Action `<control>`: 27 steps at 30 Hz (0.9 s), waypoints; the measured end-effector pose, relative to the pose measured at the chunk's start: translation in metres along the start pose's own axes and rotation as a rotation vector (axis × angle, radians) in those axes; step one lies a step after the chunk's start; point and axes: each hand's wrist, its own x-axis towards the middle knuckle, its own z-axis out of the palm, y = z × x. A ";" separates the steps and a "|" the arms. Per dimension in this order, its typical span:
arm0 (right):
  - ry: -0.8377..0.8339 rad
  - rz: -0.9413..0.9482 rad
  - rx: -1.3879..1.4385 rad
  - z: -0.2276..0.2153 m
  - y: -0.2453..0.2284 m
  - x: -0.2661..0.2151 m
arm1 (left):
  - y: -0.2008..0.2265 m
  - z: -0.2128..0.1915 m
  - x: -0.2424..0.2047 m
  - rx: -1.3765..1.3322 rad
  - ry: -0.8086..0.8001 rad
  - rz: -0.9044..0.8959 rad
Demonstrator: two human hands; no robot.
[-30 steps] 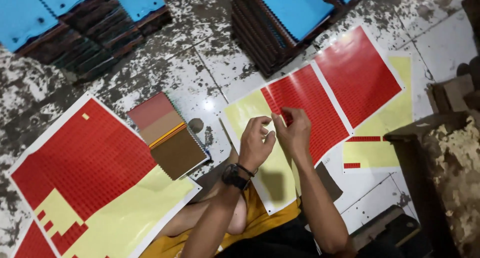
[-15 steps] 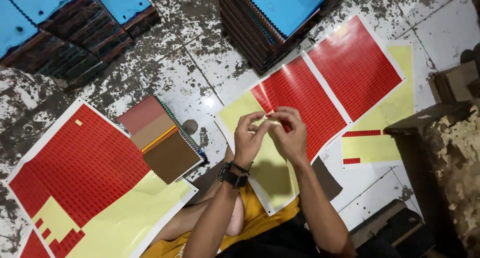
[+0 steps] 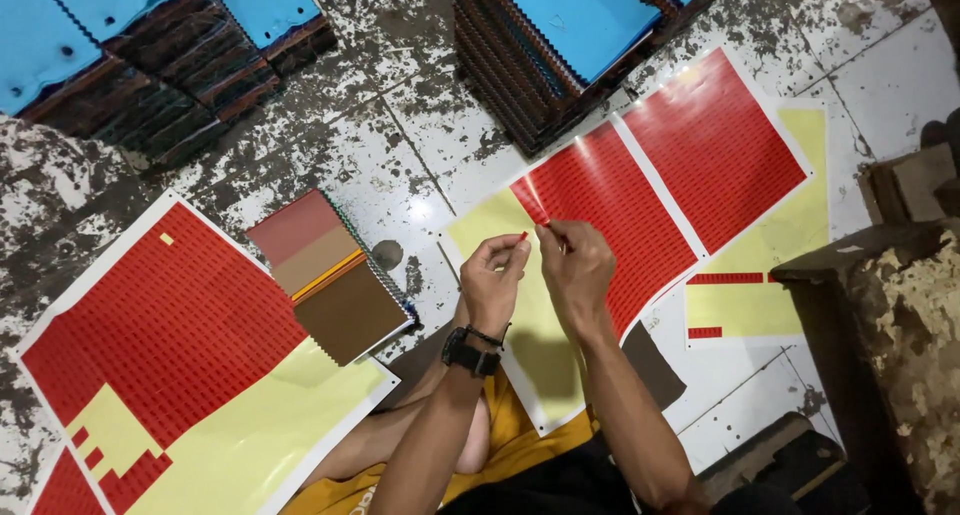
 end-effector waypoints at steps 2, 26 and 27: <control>0.024 0.014 0.019 0.006 0.009 -0.002 | -0.001 -0.001 0.002 -0.026 0.025 -0.019; -0.020 0.004 -0.064 0.011 0.005 0.005 | -0.001 -0.001 0.006 -0.078 -0.013 0.157; -0.010 -0.008 0.016 0.006 0.002 0.005 | 0.000 0.000 0.007 -0.105 -0.015 0.163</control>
